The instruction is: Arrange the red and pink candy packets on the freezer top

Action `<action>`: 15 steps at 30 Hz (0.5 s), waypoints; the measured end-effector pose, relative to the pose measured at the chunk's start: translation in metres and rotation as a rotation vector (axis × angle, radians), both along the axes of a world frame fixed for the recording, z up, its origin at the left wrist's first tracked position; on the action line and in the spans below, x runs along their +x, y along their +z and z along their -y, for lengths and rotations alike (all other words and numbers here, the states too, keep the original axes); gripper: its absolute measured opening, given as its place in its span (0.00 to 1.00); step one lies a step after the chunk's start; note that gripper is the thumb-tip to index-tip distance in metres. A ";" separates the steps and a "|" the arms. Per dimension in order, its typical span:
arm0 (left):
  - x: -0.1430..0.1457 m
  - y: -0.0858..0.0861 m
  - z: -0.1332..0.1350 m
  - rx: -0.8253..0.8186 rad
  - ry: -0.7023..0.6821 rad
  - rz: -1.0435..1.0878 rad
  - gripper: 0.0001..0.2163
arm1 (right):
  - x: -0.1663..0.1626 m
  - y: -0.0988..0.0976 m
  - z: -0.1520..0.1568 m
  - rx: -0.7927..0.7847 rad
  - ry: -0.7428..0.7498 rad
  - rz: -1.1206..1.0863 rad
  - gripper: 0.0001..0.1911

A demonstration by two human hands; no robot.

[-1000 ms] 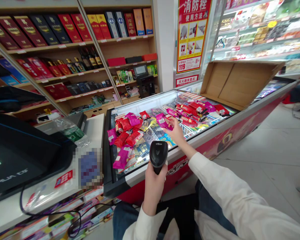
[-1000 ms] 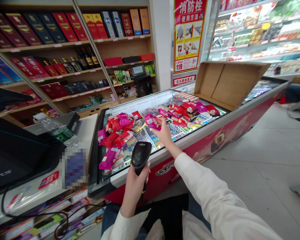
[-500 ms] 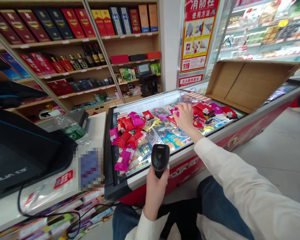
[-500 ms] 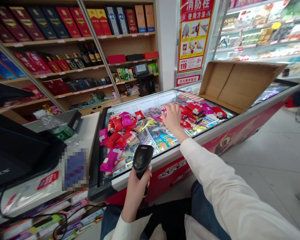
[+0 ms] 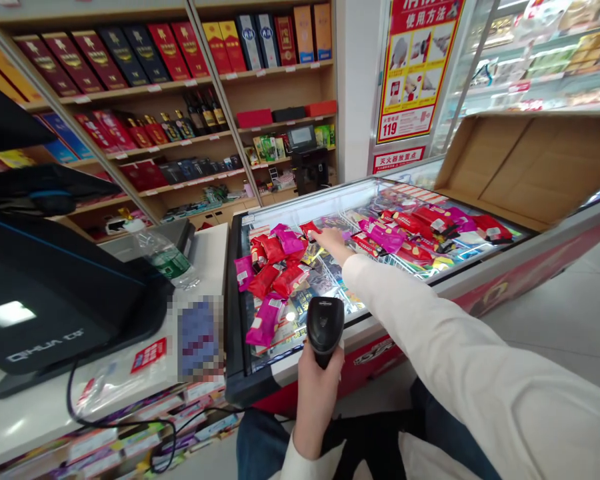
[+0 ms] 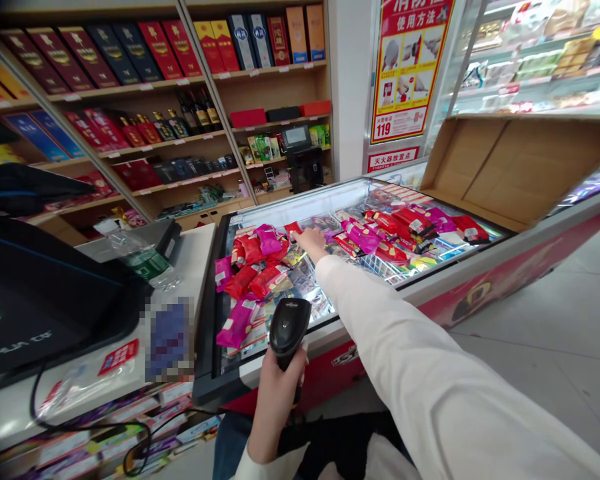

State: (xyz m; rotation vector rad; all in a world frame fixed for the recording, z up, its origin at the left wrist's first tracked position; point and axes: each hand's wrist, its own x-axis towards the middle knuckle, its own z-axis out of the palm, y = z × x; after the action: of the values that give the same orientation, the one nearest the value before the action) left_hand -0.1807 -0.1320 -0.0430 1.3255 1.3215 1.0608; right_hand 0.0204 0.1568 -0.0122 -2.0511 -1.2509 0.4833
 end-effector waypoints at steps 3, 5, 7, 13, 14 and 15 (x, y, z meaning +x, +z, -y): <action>0.001 -0.002 0.000 -0.006 -0.035 0.022 0.16 | 0.006 0.001 0.000 -0.003 0.019 -0.099 0.17; 0.003 -0.003 0.002 -0.015 -0.049 0.036 0.16 | 0.013 0.001 0.007 0.012 0.022 -0.186 0.12; 0.006 -0.004 0.003 -0.028 -0.061 0.059 0.16 | 0.019 -0.001 0.020 0.047 0.019 -0.288 0.12; 0.015 -0.001 0.008 -0.032 -0.097 0.114 0.19 | 0.026 -0.017 0.083 0.248 0.050 -0.626 0.17; 0.016 -0.001 0.009 -0.020 -0.098 0.115 0.19 | 0.027 -0.021 0.094 0.287 0.070 -0.698 0.18; 0.016 -0.002 0.010 -0.009 -0.098 0.116 0.19 | 0.027 -0.024 0.106 0.322 0.095 -0.790 0.19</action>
State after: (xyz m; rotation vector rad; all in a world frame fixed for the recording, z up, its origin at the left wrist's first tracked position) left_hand -0.1643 -0.1415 -0.0451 1.2894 1.1622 1.0474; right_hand 0.0476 0.0511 -0.0364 -1.3177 -0.8610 0.9500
